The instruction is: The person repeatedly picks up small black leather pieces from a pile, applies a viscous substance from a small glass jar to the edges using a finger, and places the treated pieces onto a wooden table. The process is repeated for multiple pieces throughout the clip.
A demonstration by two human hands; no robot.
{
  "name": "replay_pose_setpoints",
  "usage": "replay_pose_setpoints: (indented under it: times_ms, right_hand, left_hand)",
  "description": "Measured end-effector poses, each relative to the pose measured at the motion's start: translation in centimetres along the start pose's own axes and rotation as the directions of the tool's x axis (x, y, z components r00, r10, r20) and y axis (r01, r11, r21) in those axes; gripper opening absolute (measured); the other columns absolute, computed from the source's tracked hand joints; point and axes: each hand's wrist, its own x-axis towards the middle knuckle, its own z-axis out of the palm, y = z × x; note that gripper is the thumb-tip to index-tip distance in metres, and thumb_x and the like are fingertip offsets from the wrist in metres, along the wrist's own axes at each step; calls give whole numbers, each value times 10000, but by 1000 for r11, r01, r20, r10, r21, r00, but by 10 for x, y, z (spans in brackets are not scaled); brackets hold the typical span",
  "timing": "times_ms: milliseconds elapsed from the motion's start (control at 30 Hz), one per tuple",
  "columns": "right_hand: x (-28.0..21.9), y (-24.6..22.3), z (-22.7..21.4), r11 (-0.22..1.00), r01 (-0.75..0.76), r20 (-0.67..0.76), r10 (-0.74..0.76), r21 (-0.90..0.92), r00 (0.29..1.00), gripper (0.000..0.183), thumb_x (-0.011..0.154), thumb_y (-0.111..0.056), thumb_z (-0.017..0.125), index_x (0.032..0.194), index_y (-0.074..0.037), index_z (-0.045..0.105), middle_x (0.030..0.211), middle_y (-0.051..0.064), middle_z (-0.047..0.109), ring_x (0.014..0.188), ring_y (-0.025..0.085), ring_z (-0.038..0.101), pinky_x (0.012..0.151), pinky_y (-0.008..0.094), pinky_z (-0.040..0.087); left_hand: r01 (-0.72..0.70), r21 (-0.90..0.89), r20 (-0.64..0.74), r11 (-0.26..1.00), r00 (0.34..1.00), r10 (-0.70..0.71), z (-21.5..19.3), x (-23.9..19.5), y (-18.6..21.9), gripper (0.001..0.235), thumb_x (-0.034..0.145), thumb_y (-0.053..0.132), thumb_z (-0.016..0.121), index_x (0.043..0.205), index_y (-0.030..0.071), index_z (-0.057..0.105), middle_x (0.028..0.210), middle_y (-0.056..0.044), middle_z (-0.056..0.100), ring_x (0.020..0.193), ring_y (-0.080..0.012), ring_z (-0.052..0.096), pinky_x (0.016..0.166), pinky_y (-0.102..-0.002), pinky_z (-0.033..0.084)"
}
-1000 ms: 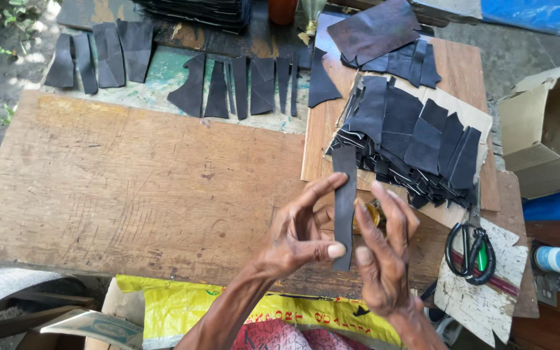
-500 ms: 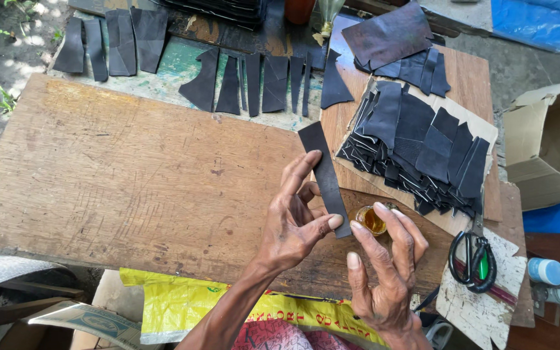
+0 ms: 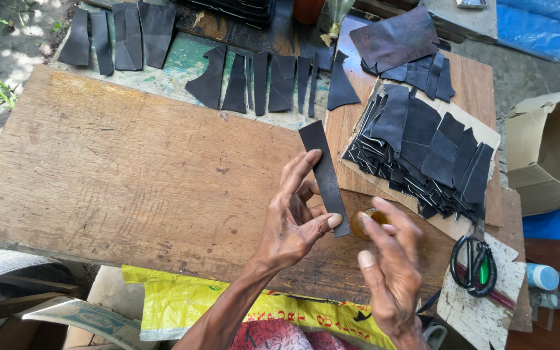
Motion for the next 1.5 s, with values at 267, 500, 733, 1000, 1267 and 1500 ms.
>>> replay_pose_setpoints:
  times_ms: [267,500,733,1000,1267,1500]
  right_hand:
    - [-19,2,17,642,-392,186,366,659,912,629,837,-17,533,1464,40,514,1608,189,427,1496,257,365,1171,390,300]
    - [-5,-2,20,843,-242,161,187,480,969,586,866,-2,524,1448,68,523,1634,200,394,1534,286,359,1286,429,234]
    - [-1,-3,31,677,-380,228,307,630,924,635,833,3,533,1462,73,482,1620,227,393,1514,309,352,1225,446,234]
    - [-1,-3,35,995,6,80,2,-104,997,537,844,-79,611,1372,18,596,1542,185,510,1445,269,436,1244,415,272]
    - [6,47,60,950,-52,-58,73,309,996,511,852,46,666,1334,-30,515,1374,225,589,1236,245,612,1036,377,499]
    - [32,53,76,817,-291,-44,358,498,933,767,819,172,648,1529,3,411,1002,206,644,985,193,661,908,326,554]
  left_hand:
    - [-88,17,-63,996,994,89,-2,2,-3,910,825,-49,783,1586,-57,282,1592,-142,245,1194,-195,554,957,-336,632]
    - [-119,154,-62,981,990,130,-4,-5,1,881,833,-134,734,1588,-46,289,1623,-129,216,1180,-176,555,973,-314,614]
    - [-117,180,-92,977,987,135,-9,-5,3,872,819,-153,728,1573,-31,307,1599,-133,222,1132,-169,553,928,-294,630]
    - [-98,272,-128,957,982,137,-14,-9,3,892,804,-166,709,1593,-1,328,1603,-131,257,1134,-160,523,860,-259,581]
    - [-139,401,-252,905,933,255,-10,-11,7,871,820,-96,766,1588,12,369,1581,-143,309,1157,-164,528,838,-257,615]
    - [-119,211,-377,970,906,194,-42,-10,21,524,867,26,817,1311,-56,552,1259,-184,606,1069,-192,682,898,-296,648]
